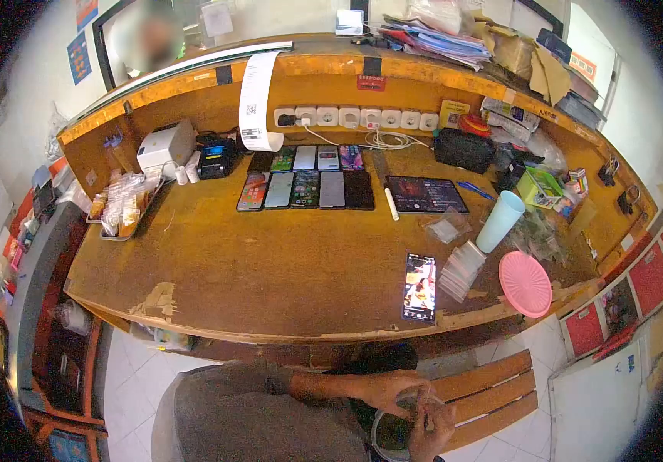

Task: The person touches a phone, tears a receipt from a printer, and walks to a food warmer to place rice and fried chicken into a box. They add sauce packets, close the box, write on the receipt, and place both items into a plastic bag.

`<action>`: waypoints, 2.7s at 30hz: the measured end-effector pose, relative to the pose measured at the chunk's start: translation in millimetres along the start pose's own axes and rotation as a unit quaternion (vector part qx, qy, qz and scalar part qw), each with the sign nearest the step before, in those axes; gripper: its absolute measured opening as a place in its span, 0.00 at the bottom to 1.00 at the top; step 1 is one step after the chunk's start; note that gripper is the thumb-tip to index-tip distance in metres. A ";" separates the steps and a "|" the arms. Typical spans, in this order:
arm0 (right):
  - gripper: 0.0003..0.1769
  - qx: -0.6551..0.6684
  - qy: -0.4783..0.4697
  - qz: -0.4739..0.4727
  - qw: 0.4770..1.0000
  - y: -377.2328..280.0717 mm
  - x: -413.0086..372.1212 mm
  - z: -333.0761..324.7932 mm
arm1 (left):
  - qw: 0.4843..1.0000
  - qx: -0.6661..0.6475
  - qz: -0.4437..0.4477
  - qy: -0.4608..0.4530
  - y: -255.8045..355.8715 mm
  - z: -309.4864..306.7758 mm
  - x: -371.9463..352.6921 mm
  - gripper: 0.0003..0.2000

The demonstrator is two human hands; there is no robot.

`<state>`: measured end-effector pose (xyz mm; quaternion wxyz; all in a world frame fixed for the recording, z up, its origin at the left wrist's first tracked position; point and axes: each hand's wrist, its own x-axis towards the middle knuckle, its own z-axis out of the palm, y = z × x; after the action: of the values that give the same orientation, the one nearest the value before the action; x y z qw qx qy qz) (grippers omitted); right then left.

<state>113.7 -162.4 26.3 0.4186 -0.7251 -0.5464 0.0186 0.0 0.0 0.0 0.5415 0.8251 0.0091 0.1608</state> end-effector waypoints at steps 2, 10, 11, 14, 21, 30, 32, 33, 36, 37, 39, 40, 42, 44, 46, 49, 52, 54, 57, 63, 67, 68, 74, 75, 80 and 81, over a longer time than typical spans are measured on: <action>0.04 0.006 0.038 0.020 0.999 -6.0 1.8 2.5 | 0.999 -0.032 0.021 0.008 8.9 -5.5 0.2 0.35; 0.06 0.030 0.046 0.009 0.998 -5.4 4.1 0.3 | 0.999 0.006 0.036 0.023 1.2 4.2 5.0 0.34; 0.06 0.038 0.051 -0.005 0.998 -4.2 3.9 1.2 | 0.999 -0.003 0.043 0.031 1.0 4.7 4.7 0.33; 0.07 0.006 0.040 -0.005 0.999 -3.5 3.4 0.2 | 0.999 0.020 0.034 0.007 0.0 3.7 4.6 0.33; 0.07 0.017 0.044 -0.022 0.999 2.8 2.8 2.4 | 0.999 0.033 0.041 0.014 -3.3 7.6 4.9 0.32; 0.05 0.005 0.038 -0.025 0.999 -3.6 3.6 -1.1 | 0.996 0.073 0.048 0.022 -16.1 15.1 4.6 0.33; 0.04 0.011 0.044 -0.004 0.999 0.8 0.7 1.3 | 0.997 0.061 0.037 0.002 -15.3 15.2 6.6 0.33; 0.04 0.010 0.043 -0.004 0.999 2.1 1.4 1.8 | 0.997 0.061 0.037 0.002 -13.0 14.1 6.7 0.33; 0.04 0.013 0.041 -0.040 0.998 2.5 3.6 1.5 | 0.999 0.013 0.041 0.001 -7.8 11.7 6.0 0.32; 0.04 0.017 0.036 -0.025 0.999 0.0 3.6 0.2 | 0.999 0.025 0.029 -0.005 -7.3 11.6 5.8 0.32; 0.05 0.021 0.031 -0.011 0.999 -0.2 3.9 0.2 | 0.999 0.038 0.016 -0.011 -6.8 11.1 5.9 0.32; 0.05 0.024 0.037 -0.029 0.999 1.8 3.9 1.7 | 0.998 0.042 0.037 -0.002 -6.7 10.7 5.8 0.32; 0.05 0.028 0.043 -0.046 0.998 3.4 3.5 3.3 | 0.997 0.047 0.058 0.008 -2.8 8.2 5.4 0.32; 0.05 0.016 0.039 -0.023 0.999 3.7 2.7 3.9 | 0.998 0.056 0.012 -0.017 5.4 4.4 3.7 0.33; 0.04 0.007 0.041 -0.034 0.999 7.4 1.3 5.7 | 0.998 0.062 0.019 -0.007 0.0 8.3 4.3 0.33; 0.04 0.002 0.037 -0.045 0.998 8.4 1.8 5.1 | 0.997 0.069 0.022 0.001 -3.7 10.5 4.3 0.32; 0.04 0.009 0.025 -0.037 0.999 7.1 1.1 3.0 | 0.997 0.065 0.031 0.002 -12.6 14.2 5.2 0.32; 0.05 0.012 0.019 -0.029 0.999 7.4 0.3 3.4 | 0.997 0.060 0.043 0.003 -15.1 15.0 5.3 0.32; 0.05 0.004 0.024 -0.036 0.999 6.5 1.1 3.5 | 0.997 0.062 0.045 0.005 -13.1 15.0 4.8 0.30; 0.05 0.022 0.018 -0.015 0.999 7.1 -1.1 3.4 | 0.996 0.077 0.040 0.016 -11.3 14.9 2.3 0.29; 0.05 0.026 0.023 -0.036 0.999 4.4 0.9 1.6 | 0.997 0.071 0.024 -0.002 -9.4 14.7 3.1 0.31; 0.05 0.037 0.021 -0.039 0.998 1.9 2.6 0.2 | 0.997 0.075 0.004 -0.015 -8.1 14.3 2.9 0.31; 0.06 0.023 0.022 -0.010 0.999 10.4 -4.7 3.5 | 0.997 0.070 0.016 -0.016 -9.5 16.0 3.6 0.33; 0.06 0.023 0.022 -0.010 0.999 7.8 -2.6 3.0 | 0.997 0.071 0.016 -0.015 -13.1 17.8 3.8 0.33; 0.06 0.006 0.021 -0.024 0.999 -0.7 0.0 -1.5 | 0.996 0.087 -0.006 0.004 -5.1 16.3 2.2 0.33; 0.06 0.006 0.021 -0.024 0.999 -2.1 -0.7 -1.3 | 0.996 0.087 -0.006 0.004 -2.2 14.8 2.6 0.33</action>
<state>112.4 -163.6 28.1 0.4351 -0.7096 -0.5542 -0.0031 6.9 -11.8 -6.7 0.4687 0.8683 0.0304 0.1595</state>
